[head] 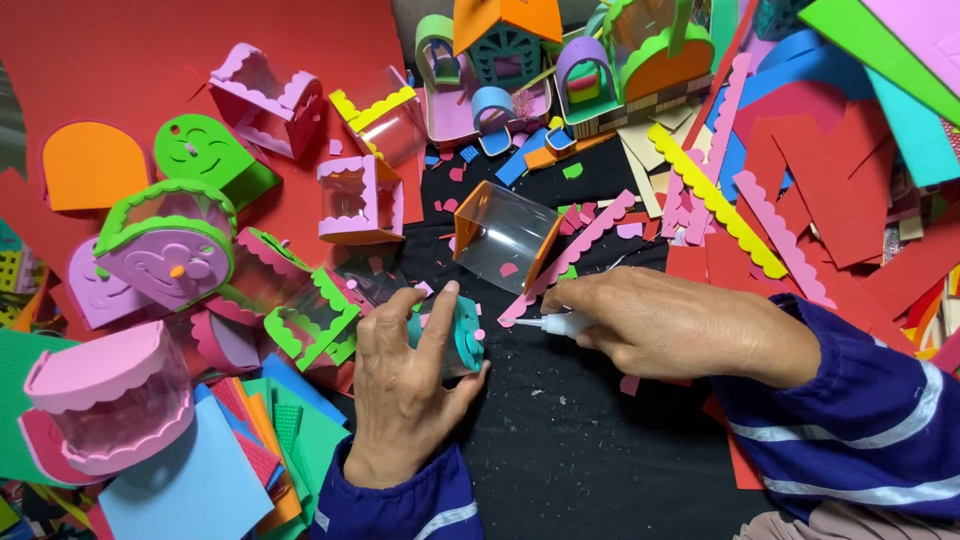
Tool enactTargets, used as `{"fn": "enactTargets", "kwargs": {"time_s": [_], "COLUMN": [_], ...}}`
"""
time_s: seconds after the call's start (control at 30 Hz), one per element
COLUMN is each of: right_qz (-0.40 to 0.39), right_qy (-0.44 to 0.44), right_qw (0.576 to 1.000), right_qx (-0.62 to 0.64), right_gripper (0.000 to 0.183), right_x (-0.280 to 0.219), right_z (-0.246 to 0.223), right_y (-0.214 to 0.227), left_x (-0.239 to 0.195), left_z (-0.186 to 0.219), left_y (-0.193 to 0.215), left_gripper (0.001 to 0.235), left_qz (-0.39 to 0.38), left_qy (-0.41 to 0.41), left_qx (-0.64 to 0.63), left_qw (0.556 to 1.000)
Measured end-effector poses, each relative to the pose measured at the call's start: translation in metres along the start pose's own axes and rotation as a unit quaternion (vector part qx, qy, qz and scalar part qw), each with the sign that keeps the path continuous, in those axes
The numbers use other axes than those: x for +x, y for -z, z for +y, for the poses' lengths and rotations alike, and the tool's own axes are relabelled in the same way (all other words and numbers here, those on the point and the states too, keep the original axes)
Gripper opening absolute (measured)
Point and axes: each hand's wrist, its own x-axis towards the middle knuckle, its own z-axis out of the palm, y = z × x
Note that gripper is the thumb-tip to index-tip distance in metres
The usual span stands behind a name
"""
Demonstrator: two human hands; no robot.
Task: Assembling and decorating small gift containers using foam pieces, glue, and scissors.
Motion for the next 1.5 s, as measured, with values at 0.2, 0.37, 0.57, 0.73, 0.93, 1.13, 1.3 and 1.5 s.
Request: {"fn": "enactTargets", "kwargs": {"time_s": [0.2,0.37,0.57,0.73,0.93,1.13,1.3,1.5], "right_qz": [0.037,0.021,-0.024,-0.009,-0.012,0.021,0.029,0.059], "right_qy": [0.010,-0.007,-0.025,-0.014,-0.020,-0.002,0.011,0.048], "right_qw": [0.999,0.999,0.999,0.999,1.000,1.000,0.999,0.994], "right_qx": [0.030,0.047,0.009,0.037,0.014,-0.003,-0.044,-0.084], "right_gripper": [0.045,0.040,0.005,0.038,0.008,0.012,0.037,0.029], "right_x": [0.004,0.002,0.004,0.008,0.012,0.017,0.021,0.025], "right_z": [-0.001,0.002,-0.007,-0.014,-0.017,-0.017,-0.015,-0.014], "right_y": [0.000,0.005,0.001,-0.001,-0.004,-0.012,-0.020,-0.023], "left_x": [0.014,0.006,0.002,-0.001,0.001,0.001,0.002,0.001], "left_z": [-0.002,-0.006,-0.007,-0.010,-0.008,-0.008,-0.007,-0.008], "left_y": [0.003,0.008,0.007,0.005,0.005,0.004,0.004,0.003], "left_gripper": [0.077,0.088,0.085,0.084,0.080,0.079,0.079,0.080], "left_qz": [0.012,0.006,0.006,0.012,0.012,0.012,0.004,0.002], "left_qy": [-0.025,-0.009,-0.017,-0.013,-0.023,-0.029,-0.031,-0.035], "left_qx": [-0.138,-0.177,-0.189,-0.197,-0.191,-0.182,-0.167,-0.157], "left_qw": [0.990,0.984,0.982,0.980,0.981,0.983,0.986,0.987]}}
